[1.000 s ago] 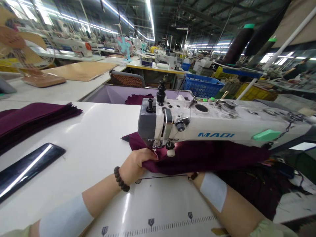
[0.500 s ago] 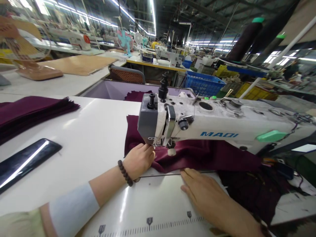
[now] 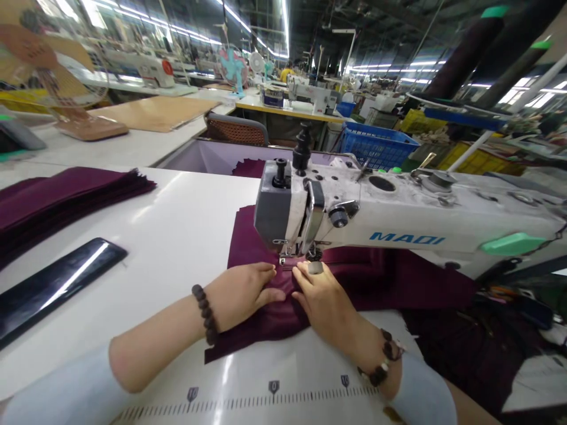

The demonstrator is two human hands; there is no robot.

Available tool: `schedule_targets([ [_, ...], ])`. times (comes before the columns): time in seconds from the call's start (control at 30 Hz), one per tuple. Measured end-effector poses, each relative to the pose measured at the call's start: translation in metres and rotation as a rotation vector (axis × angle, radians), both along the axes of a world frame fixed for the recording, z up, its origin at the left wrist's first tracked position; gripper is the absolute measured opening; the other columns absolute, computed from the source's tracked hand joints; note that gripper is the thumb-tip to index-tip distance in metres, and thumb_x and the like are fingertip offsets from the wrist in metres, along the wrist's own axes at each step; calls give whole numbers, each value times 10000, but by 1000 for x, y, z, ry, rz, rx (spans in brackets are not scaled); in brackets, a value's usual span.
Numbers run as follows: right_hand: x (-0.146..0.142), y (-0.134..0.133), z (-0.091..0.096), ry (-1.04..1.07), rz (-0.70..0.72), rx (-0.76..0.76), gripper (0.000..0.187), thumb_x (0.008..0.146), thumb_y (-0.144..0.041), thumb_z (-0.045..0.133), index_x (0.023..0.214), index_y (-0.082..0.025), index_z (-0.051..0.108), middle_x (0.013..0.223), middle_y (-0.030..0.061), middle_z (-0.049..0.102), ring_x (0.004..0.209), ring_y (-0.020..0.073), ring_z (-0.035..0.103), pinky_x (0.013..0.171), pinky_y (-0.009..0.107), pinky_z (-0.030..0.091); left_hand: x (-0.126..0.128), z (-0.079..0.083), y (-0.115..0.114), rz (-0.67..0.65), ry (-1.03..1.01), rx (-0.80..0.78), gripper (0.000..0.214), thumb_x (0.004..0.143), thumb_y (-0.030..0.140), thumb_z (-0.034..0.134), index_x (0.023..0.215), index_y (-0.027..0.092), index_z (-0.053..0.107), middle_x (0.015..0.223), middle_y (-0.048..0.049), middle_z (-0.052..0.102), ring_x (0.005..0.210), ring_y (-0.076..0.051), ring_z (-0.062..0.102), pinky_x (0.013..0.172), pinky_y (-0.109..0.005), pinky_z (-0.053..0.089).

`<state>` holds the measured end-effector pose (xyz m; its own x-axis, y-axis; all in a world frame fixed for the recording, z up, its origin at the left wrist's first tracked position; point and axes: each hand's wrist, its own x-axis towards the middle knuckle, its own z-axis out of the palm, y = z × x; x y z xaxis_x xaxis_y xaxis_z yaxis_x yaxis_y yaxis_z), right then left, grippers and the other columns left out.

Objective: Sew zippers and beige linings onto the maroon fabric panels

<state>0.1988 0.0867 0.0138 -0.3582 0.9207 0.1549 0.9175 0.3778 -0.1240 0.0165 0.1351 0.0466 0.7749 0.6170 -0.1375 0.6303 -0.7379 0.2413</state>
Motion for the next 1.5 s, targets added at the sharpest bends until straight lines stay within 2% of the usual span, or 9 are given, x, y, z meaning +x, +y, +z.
schedule_targets([
  [0.07, 1, -4, -5, 14, -23, 0, 374, 846, -198, 502, 1210, -113, 485, 1216, 137, 504, 1169, 248, 417, 1014, 475, 281, 9, -3, 0, 47, 33, 70, 450, 850, 433, 524, 1093, 56, 567, 1116, -150, 577, 1035, -255, 546, 909, -342, 427],
  [0.13, 2, -6, -9, 23, -51, 9, 403, 860, -213, 481, 1254, -142, 444, 1262, 137, 469, 1198, 244, 393, 1019, 498, 260, 17, -11, -3, 64, 28, 153, 554, 748, 427, 655, 1106, 18, 546, 1142, -182, 549, 1080, -288, 506, 946, -367, 402],
  [0.2, 2, -6, -12, 24, -75, 14, 425, 869, -226, 466, 1286, -168, 412, 1302, 131, 433, 1220, 240, 370, 1021, 504, 250, 19, -20, -5, 74, -7, 195, 665, 699, 426, 698, 1154, -15, 497, 1198, -215, 504, 1150, -308, 447, 986, -381, 369],
  [0.3, 0, -5, -13, 17, -92, 10, 427, 870, -239, 461, 1289, -170, 412, 1313, 121, 426, 1238, 242, 345, 1019, 502, 244, 18, -26, -6, 80, -45, 194, 693, 686, 429, 706, 1158, -27, 484, 1195, -229, 499, 1155, -319, 444, 993, -399, 365],
  [0.5, -7, -4, -7, 31, -114, -16, 420, 884, -253, 425, 1291, -150, 422, 1258, 115, 490, 1198, 253, 375, 1000, 469, 254, 14, -18, -1, 66, -112, 115, 607, 677, 383, 727, 1103, 3, 519, 1134, -192, 525, 1079, -290, 508, 963, -377, 408],
  [0.73, -9, -3, -2, 77, -137, -72, 430, 884, -286, 416, 1303, -186, 418, 1248, 85, 498, 1158, 255, 393, 984, 438, 266, 10, -29, 0, 59, -196, 72, 639, 680, 369, 727, 1154, 30, 466, 1205, -189, 468, 1114, -276, 490, 959, -357, 421],
  [0.97, -15, -5, -2, 34, -166, -74, 438, 885, -279, 391, 1312, -182, 400, 1279, 80, 473, 1182, 284, 370, 1020, 536, 155, 11, -26, 2, 52, -158, 105, 691, 643, 413, 742, 1158, 33, 481, 1171, -185, 495, 1082, -292, 497, 935, -383, 435],
  [1.2, -14, -4, -6, 94, -151, -93, 457, 865, -237, 404, 1312, -145, 390, 1298, 86, 445, 1186, 267, 368, 989, 470, 307, 14, -22, 2, 50, -151, 83, 691, 623, 405, 760, 1145, 37, 495, 1155, -172, 507, 1060, -285, 508, 933, -385, 435],
  [1.5, -12, -3, -9, 127, -142, -46, 441, 848, -226, 442, 1283, -152, 428, 1248, 99, 490, 1140, 260, 421, 972, 474, 344, 14, -26, 2, 33, -176, 129, 738, 593, 432, 768, 1147, 35, 487, 1162, -180, 506, 1086, -283, 495, 962, -370, 413],
])
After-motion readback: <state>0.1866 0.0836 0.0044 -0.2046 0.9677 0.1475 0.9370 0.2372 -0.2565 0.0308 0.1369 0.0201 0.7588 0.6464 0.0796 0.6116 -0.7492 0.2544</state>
